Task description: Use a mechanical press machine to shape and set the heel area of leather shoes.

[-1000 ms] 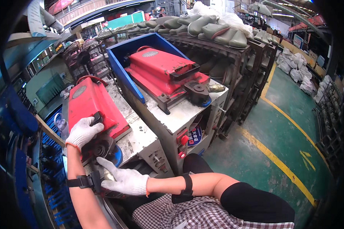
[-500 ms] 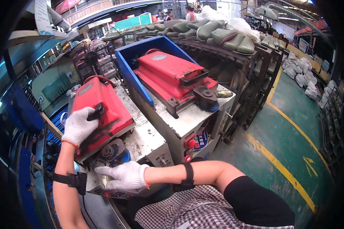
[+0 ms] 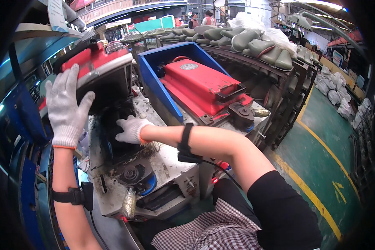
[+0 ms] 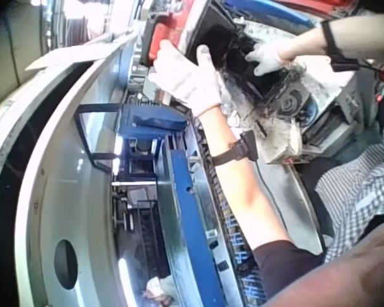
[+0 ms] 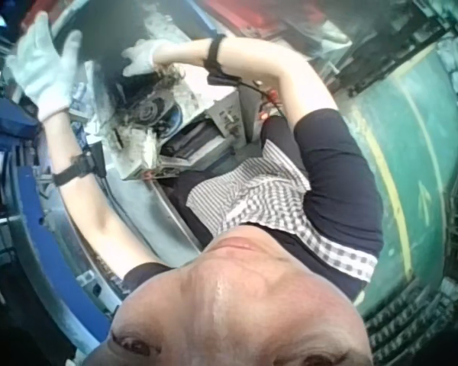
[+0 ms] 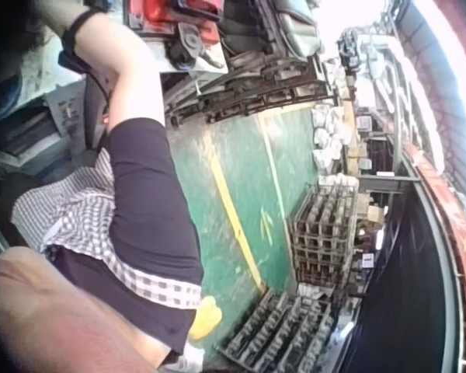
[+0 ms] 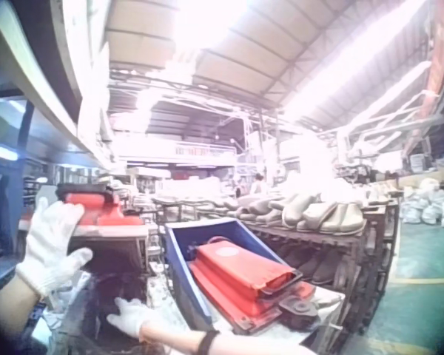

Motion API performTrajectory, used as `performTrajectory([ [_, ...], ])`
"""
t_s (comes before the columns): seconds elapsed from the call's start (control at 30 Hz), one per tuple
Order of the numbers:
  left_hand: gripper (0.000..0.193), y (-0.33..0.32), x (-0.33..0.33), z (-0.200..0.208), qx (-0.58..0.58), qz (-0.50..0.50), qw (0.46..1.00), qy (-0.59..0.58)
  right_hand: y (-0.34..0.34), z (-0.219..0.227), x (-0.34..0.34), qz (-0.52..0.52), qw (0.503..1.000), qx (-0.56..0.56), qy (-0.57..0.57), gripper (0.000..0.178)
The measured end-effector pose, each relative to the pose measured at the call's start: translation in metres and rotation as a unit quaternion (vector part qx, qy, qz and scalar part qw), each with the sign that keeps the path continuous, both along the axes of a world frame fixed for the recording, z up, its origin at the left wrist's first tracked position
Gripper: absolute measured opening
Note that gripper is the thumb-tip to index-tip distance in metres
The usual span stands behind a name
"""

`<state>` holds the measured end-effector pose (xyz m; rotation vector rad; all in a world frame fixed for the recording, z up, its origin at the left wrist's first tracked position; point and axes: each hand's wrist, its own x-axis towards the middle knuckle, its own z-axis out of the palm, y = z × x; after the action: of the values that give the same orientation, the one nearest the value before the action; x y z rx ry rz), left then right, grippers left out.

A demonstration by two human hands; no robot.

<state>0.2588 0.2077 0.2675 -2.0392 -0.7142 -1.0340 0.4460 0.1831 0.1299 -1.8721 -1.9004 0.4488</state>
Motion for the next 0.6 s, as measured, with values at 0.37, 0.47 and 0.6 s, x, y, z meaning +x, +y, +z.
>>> performTrajectory([
  [0.37, 0.085, 0.028, 0.003, 0.016, 0.042, 0.031, 0.998, -0.029, 0.069, 0.011, -0.053, -0.008, 0.975, -0.189, -0.117, 0.103],
  [0.47, 0.086, 0.027, -0.006, 0.017, 0.043, 0.024, 0.999, -0.021, 0.079, 0.011, -0.049, 0.044, 0.965, -0.231, -0.114, 0.089],
  [0.6, 0.084, 0.006, -0.022, 0.003, -0.004, -0.043, 0.999, -0.019, 0.052, 0.012, -0.007, -0.005, 0.954, -0.055, 0.295, 0.063],
])
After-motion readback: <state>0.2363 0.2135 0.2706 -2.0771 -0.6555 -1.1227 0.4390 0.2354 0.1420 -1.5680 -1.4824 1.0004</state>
